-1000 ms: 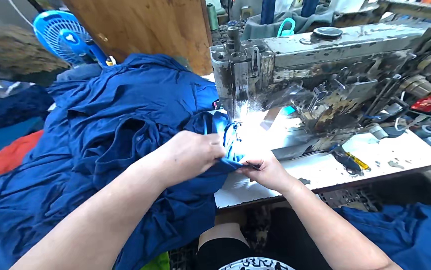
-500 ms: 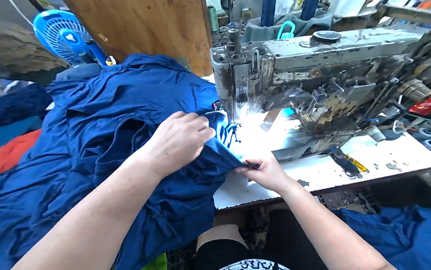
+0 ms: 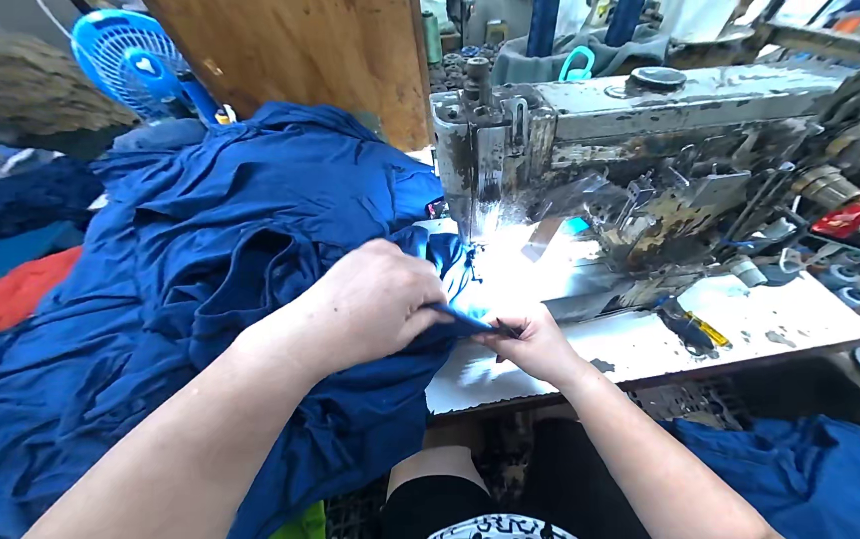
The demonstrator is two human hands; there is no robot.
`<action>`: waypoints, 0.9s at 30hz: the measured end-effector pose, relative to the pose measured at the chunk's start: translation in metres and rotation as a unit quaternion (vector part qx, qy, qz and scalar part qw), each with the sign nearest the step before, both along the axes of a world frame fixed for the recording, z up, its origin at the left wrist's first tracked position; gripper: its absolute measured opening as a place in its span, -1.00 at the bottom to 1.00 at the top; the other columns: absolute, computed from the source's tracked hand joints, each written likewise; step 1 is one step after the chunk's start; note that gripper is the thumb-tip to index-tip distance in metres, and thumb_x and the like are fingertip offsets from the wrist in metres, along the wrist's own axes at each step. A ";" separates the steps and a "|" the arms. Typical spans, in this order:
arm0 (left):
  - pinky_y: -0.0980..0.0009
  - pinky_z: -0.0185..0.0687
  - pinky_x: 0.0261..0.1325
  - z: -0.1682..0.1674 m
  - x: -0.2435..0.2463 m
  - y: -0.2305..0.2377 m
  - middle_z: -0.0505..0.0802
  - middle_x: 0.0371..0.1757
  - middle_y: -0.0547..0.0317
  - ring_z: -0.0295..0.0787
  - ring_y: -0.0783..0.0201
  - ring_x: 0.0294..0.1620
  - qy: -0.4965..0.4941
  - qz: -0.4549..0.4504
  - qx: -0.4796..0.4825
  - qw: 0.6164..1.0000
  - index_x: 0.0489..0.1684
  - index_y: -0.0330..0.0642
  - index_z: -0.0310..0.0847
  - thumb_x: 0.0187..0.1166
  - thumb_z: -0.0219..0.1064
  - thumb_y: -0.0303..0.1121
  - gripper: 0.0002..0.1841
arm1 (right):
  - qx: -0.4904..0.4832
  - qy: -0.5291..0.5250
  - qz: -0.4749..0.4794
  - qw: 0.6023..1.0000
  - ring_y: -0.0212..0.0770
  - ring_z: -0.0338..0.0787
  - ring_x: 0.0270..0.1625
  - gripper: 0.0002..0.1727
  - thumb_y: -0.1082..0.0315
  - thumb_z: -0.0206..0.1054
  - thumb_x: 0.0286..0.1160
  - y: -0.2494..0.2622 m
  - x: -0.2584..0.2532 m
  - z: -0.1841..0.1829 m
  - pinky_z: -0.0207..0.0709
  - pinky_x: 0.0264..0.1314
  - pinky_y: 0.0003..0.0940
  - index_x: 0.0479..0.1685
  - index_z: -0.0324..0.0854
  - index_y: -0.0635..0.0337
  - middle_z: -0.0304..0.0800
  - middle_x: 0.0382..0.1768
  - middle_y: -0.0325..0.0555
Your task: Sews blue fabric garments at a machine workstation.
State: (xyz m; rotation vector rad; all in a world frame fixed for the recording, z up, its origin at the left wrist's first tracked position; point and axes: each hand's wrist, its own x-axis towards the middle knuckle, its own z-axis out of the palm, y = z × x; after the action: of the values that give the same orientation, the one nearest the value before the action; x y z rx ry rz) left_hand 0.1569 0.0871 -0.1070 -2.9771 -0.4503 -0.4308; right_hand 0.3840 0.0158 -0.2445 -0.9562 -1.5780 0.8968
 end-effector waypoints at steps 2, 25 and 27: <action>0.46 0.64 -0.19 -0.002 0.003 -0.008 0.72 -0.50 0.60 0.69 0.59 -0.34 0.001 -0.028 -0.052 0.998 -0.47 0.19 0.81 0.64 0.21 0.05 -0.65 | 0.008 0.007 0.008 1.000 -0.60 0.75 -0.41 -0.89 0.42 0.44 0.47 -0.001 0.001 -0.002 0.69 -0.34 -0.63 -0.23 0.86 0.26 0.87 -0.36 -0.27; 0.21 0.67 -0.01 -0.069 0.046 -0.058 0.85 -0.34 0.14 0.82 0.14 -0.22 -0.126 0.111 0.026 0.985 -0.29 -0.16 0.79 0.73 0.14 -0.29 -0.70 | 0.122 -0.002 -0.056 0.991 -0.58 0.79 -0.34 -0.86 0.48 0.34 0.51 -0.006 -0.002 -0.023 0.74 -0.23 -0.63 -0.24 0.82 0.33 0.87 -0.30 -0.21; 0.18 0.74 0.08 -0.080 0.052 -0.057 0.87 -0.25 0.05 0.85 0.07 -0.10 -0.136 0.140 0.017 0.981 -0.22 -0.23 0.82 0.68 0.16 -0.38 -0.74 | 0.118 -0.007 -0.071 0.990 -0.57 0.80 -0.32 -0.85 0.47 0.34 0.52 -0.007 -0.005 -0.025 0.75 -0.22 -0.62 -0.21 0.82 0.34 0.88 -0.28 -0.19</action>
State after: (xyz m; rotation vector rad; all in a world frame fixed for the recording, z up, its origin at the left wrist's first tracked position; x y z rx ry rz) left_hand 0.2090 0.0297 -0.1874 -2.7689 -0.8648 -0.8055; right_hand 0.3794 0.0087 -0.2697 -0.8937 -1.5663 0.5913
